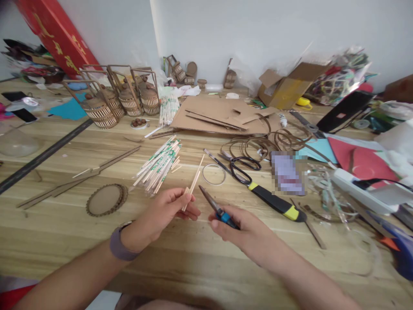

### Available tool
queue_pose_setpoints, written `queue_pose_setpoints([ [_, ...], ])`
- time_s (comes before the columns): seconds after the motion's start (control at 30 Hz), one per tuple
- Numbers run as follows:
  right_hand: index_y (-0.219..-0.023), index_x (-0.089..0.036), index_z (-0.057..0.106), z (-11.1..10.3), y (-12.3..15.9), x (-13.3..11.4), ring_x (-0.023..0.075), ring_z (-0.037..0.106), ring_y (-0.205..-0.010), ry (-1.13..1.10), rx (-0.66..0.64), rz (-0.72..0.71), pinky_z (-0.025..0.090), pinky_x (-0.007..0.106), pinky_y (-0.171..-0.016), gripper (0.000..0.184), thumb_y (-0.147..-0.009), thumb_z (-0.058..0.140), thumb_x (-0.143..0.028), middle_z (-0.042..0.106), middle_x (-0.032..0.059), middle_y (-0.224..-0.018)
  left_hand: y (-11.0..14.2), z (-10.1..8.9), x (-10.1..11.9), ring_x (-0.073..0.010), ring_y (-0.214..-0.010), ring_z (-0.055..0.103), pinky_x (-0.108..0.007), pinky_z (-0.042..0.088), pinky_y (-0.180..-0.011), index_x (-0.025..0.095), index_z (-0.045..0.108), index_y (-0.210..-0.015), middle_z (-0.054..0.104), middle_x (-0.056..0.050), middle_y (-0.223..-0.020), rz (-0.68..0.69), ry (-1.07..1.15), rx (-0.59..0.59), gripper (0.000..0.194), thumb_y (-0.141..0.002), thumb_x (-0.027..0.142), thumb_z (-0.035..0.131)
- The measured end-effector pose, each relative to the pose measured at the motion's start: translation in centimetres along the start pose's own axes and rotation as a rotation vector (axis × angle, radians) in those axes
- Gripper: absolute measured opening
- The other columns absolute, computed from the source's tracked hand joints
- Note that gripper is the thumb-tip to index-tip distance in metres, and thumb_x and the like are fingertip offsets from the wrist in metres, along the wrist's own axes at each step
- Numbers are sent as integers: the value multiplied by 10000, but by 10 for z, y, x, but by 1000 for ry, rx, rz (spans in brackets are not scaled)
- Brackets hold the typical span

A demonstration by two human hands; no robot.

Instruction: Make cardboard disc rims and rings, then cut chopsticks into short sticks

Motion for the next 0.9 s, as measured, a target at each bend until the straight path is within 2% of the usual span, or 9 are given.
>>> queue_pose_setpoints([
  [0.07,-952,-192,668,0,8,9,182,566,-759,-103,-93,96,475,296,-674,518,-785,581,-675,609,36,-809,1,3,0,-187,-667,720,-254,489,-597,150,601,-840,749,-82,-744,9,-20,-25,413,-823,562,628],
  [0.2,-909,-168,660,2,13,21,183,565,-824,-197,-160,188,461,307,-754,532,-765,608,-677,622,53,-862,3,12,-3,-190,-660,718,-264,499,-603,153,601,-836,753,-87,-739,10,-39,-100,423,-828,575,614],
  [0.3,-855,-166,647,9,10,18,169,549,-791,-205,-210,185,447,292,-722,540,-743,620,-694,616,47,-835,4,17,-5,-190,-663,714,-271,508,-612,155,599,-820,751,-86,-734,1,-44,-154,450,-812,604,621],
  [0.53,-757,-187,598,20,-3,-4,147,519,-728,-252,-231,153,425,264,-664,496,-741,625,-682,569,19,-754,6,25,-15,-172,-632,694,-248,480,-592,147,595,-828,734,-79,-709,-67,-61,-240,601,-710,735,640],
  [0.73,-750,-183,573,26,-7,-14,126,468,-701,-286,-304,89,393,240,-637,446,-809,596,-625,530,8,-747,6,27,-17,-174,-626,689,-247,469,-580,149,582,-800,729,-84,-710,-63,-66,-263,602,-717,744,624],
  [0.9,-760,-188,571,26,-6,-17,126,462,-703,-294,-313,81,392,239,-640,404,-828,593,-586,532,9,-765,7,27,-15,-172,-626,683,-249,468,-586,154,580,-790,724,-79,-701,-59,-66,-266,591,-723,740,616],
])
Point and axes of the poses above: each hand's wrist, its own y-axis away from the middle knuckle, its own z-axis out of the palm, x = y × z, the point moved 8 cm from there along -y, towards the middle knuckle
